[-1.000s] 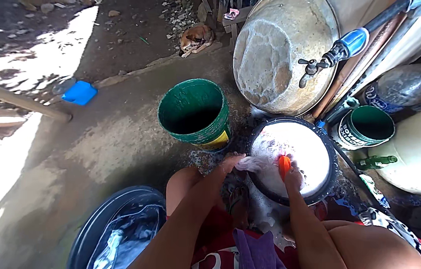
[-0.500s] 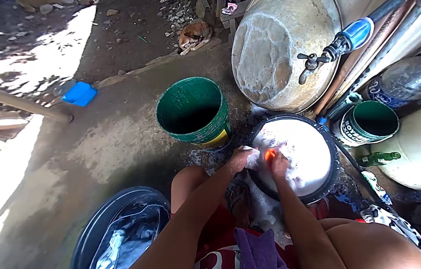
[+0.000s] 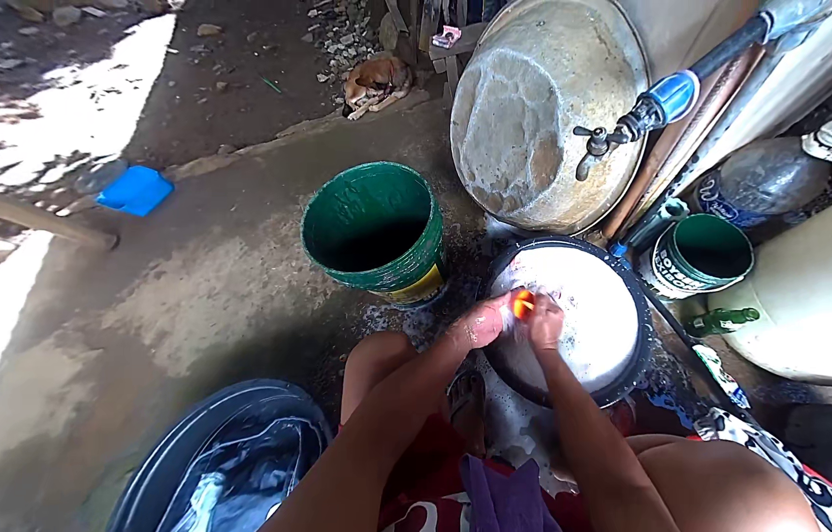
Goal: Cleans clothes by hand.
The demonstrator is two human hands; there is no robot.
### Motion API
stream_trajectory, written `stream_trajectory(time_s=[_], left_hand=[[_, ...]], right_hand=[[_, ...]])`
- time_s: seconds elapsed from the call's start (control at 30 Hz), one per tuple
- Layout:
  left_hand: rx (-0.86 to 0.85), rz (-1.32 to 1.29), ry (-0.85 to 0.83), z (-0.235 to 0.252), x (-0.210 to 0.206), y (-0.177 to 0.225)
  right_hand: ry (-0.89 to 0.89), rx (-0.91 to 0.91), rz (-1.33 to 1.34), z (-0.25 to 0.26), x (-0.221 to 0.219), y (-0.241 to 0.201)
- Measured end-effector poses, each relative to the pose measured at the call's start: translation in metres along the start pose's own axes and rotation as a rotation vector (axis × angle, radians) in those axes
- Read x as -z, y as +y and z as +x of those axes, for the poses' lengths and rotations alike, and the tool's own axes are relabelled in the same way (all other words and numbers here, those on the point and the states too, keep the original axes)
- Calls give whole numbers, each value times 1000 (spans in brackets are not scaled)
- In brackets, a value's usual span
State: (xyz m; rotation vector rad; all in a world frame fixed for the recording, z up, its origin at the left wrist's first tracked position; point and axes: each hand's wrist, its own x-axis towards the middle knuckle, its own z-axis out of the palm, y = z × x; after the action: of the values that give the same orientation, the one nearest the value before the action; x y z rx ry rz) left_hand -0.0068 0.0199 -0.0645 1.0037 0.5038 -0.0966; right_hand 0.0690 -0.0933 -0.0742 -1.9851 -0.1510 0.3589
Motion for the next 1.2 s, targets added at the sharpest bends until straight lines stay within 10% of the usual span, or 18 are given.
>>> stream_trajectory(time_s=[0.23, 0.33, 0.43, 0.53, 0.77, 0.97, 1.2], left_hand=[[-6, -59, 122, -1, 5, -13], [-3, 37, -18, -4, 13, -2], [18, 203, 242, 1, 42, -10], [177, 581, 504, 0, 77, -21], [237, 944, 384, -9, 87, -19], [-25, 41, 429, 9, 51, -11], [-86, -48, 259, 3, 0, -11]], right_hand=[[-49, 215, 240, -23, -23, -27], [-43, -43, -82, 2, -3, 11], [-29, -299, -372, 18, 13, 72], [-130, -316, -328, 15, 7, 126], [-154, -337, -224, 15, 20, 156], [-175, -313, 15, 9, -6, 97], [-71, 239, 176, -18, -24, -35]])
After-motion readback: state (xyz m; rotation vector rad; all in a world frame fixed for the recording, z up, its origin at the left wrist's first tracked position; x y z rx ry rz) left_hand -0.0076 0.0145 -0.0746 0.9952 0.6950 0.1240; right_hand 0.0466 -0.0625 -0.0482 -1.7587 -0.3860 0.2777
